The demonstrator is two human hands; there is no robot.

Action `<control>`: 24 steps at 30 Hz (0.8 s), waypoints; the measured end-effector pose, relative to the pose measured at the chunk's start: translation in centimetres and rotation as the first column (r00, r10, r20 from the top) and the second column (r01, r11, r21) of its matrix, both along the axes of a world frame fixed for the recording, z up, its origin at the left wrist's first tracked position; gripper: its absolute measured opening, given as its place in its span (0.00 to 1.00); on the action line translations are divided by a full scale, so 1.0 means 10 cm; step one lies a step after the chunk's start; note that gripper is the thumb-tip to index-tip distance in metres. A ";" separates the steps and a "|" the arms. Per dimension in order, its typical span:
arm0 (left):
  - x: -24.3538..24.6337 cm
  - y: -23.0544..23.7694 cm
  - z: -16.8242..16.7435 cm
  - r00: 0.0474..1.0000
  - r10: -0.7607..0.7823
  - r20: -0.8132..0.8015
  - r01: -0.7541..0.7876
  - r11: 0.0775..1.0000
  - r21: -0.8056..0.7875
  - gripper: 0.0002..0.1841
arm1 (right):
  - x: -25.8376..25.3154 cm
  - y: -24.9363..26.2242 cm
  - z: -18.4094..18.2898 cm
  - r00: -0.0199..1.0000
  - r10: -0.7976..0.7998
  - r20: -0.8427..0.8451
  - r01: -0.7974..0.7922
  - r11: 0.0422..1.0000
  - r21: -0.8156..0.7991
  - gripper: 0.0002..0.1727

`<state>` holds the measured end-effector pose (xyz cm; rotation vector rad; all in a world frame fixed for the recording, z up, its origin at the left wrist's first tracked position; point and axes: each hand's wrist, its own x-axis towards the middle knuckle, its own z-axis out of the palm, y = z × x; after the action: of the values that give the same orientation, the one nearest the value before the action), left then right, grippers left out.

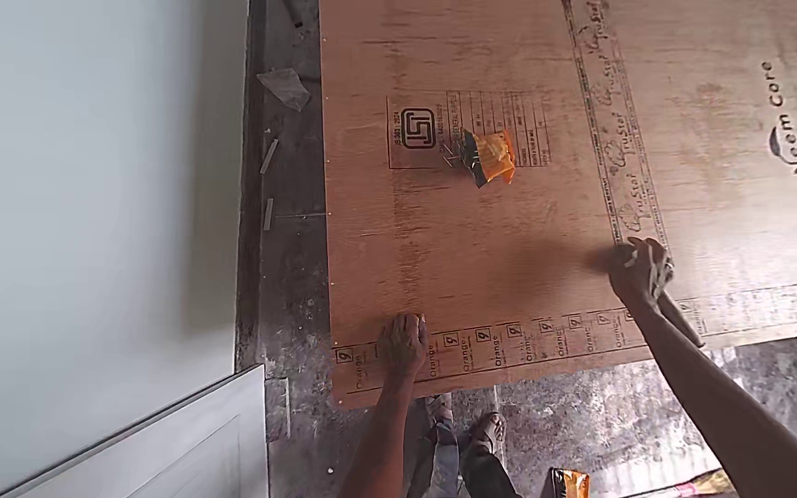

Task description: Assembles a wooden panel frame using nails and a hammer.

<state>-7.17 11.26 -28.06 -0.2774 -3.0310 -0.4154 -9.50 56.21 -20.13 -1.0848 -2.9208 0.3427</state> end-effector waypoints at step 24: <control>0.00 -0.01 -0.09 0.991 0.028 -0.128 -0.031 0.999 -0.022 0.22 | -2.50 -1.43 -0.95 0.859 0.506 -0.070 -0.487 0.853 0.185 0.24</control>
<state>-7.20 11.17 -29.01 -0.2499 -2.9132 -0.3449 -34.48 41.96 -29.64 -0.2575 -3.0116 0.1542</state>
